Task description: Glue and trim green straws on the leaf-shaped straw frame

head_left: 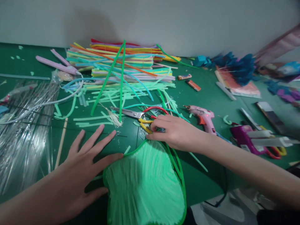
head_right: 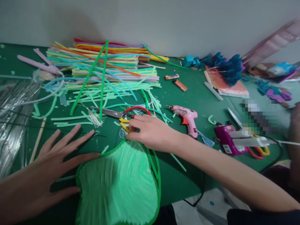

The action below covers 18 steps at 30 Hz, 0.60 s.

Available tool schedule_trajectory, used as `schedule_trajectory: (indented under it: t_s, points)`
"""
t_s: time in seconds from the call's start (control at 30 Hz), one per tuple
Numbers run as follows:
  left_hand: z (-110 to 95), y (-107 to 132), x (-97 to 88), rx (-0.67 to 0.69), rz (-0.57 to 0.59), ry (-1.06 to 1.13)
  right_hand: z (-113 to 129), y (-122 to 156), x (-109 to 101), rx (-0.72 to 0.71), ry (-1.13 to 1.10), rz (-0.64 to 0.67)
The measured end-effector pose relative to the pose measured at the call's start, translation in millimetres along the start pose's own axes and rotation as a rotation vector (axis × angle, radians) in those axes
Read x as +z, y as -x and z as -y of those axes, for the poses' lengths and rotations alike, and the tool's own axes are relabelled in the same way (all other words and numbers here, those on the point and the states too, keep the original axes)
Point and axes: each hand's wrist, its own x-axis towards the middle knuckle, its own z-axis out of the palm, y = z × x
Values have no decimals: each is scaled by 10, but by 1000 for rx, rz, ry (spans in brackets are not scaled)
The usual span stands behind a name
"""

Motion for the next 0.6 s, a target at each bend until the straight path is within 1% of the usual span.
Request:
schedule_trajectory:
  t_s: [0.17,0.4,0.53,0.6]
  points:
    - [19,-103,-86,93,76,46,-6,3,-14,-11,20,6]
    - [10,-227,-122,147,51,60,35,53,-34,-9,-7,-4]
    - [50,-284,-126,176,96,89,82,94,-59,-8,-24,-5]
    - [69,-305,-115,181,77,125,105,128,-67,0,-29,1]
